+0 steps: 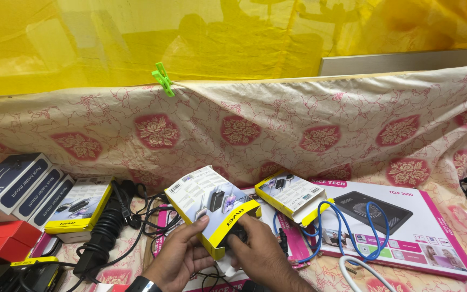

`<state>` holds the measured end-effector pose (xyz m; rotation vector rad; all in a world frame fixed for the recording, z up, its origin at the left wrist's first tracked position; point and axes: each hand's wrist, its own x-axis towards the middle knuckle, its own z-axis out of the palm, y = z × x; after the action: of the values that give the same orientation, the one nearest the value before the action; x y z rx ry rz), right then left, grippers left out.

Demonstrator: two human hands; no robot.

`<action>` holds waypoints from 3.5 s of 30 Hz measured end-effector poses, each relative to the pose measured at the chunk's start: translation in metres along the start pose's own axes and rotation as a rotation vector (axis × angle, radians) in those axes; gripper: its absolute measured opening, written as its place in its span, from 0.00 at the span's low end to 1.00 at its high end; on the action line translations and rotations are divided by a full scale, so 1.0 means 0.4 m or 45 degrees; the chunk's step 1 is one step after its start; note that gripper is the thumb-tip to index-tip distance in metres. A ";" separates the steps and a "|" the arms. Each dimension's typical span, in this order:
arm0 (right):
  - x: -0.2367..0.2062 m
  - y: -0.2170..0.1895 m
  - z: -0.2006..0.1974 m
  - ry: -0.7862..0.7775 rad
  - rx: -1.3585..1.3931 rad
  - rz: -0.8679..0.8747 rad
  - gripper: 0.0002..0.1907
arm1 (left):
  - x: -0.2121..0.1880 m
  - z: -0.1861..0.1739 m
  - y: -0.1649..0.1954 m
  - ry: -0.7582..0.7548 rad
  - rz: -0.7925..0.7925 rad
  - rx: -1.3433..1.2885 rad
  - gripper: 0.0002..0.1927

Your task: The person sits at a bed covered with packaged electronics and handles the items one at a time. They open a yellow product box, sort through tangled cables and adapters, pick up and turn over a computer mouse, open a blue neck-holder box, and finally handle a small red box.

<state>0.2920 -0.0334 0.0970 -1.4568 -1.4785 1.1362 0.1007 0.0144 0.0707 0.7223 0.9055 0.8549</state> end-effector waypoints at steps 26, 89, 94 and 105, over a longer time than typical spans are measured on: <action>0.009 0.067 -0.024 -0.093 1.105 0.142 0.16 | 0.006 -0.052 -0.036 -0.252 0.306 0.523 0.44; 0.005 0.061 -0.073 0.130 0.752 0.071 0.30 | -0.050 0.004 0.025 -0.539 0.358 0.720 0.24; 0.027 0.139 -0.054 -0.476 0.203 -0.175 0.37 | -0.051 -0.001 0.076 -0.214 0.262 0.181 0.25; -0.013 0.070 -0.050 -0.717 0.967 -0.261 0.44 | -0.007 -0.051 0.027 -0.299 0.506 1.148 0.29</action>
<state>0.3202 -0.0379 0.0772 -0.4722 -1.2684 1.8009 0.0784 0.0204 0.0716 1.7922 0.9341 0.6549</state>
